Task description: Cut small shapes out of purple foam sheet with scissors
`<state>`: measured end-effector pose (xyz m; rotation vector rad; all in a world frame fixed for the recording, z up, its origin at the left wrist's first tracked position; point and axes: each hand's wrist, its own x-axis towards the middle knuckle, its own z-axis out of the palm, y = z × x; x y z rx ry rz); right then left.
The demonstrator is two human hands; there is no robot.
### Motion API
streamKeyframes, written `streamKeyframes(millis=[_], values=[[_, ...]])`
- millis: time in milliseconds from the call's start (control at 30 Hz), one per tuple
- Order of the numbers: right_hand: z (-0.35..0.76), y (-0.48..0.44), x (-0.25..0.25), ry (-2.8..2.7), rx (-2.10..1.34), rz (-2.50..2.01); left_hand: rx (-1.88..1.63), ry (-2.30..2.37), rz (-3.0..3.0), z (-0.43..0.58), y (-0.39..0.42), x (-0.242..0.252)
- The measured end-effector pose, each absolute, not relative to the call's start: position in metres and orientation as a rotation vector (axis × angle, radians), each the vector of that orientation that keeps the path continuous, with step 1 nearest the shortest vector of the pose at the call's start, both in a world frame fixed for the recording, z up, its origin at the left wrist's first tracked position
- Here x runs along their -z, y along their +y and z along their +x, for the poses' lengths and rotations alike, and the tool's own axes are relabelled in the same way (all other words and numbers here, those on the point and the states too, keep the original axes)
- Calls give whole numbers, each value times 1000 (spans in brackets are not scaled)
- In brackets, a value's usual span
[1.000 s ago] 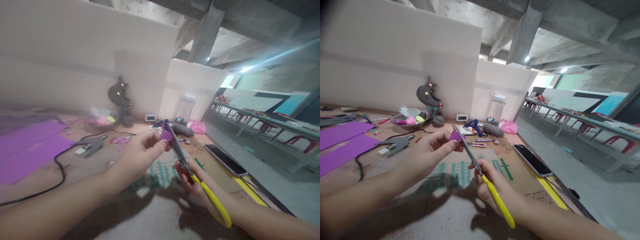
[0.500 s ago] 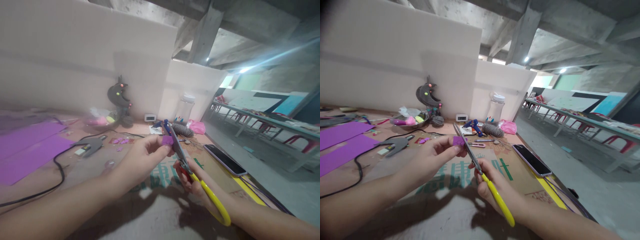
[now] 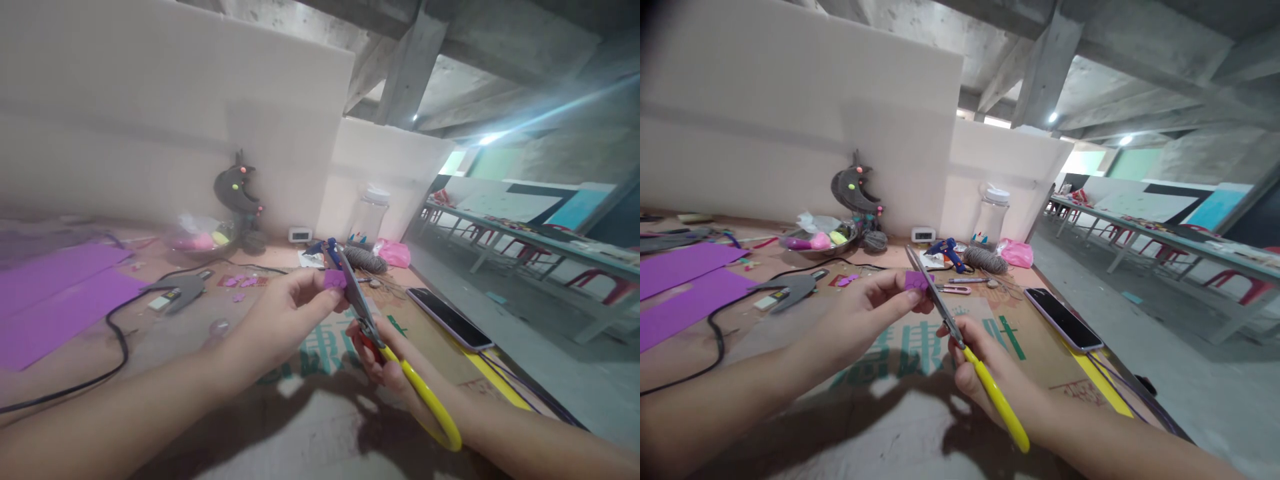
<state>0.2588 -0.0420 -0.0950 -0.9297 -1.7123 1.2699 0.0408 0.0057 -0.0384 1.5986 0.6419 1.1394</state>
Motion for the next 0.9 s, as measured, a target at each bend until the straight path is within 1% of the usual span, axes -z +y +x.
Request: streamKeyframes(millis=[267, 633, 900], values=[[260, -42, 92, -1754, -1252, -978, -1136, 653, 1632, 40, 7, 40], [261, -38, 101, -1757, -1196, -958, -1136, 669, 1640, 39, 8, 40], [259, -39, 97, -1719, -1263, -979, -1162, 679, 1687, 37, 10, 40]])
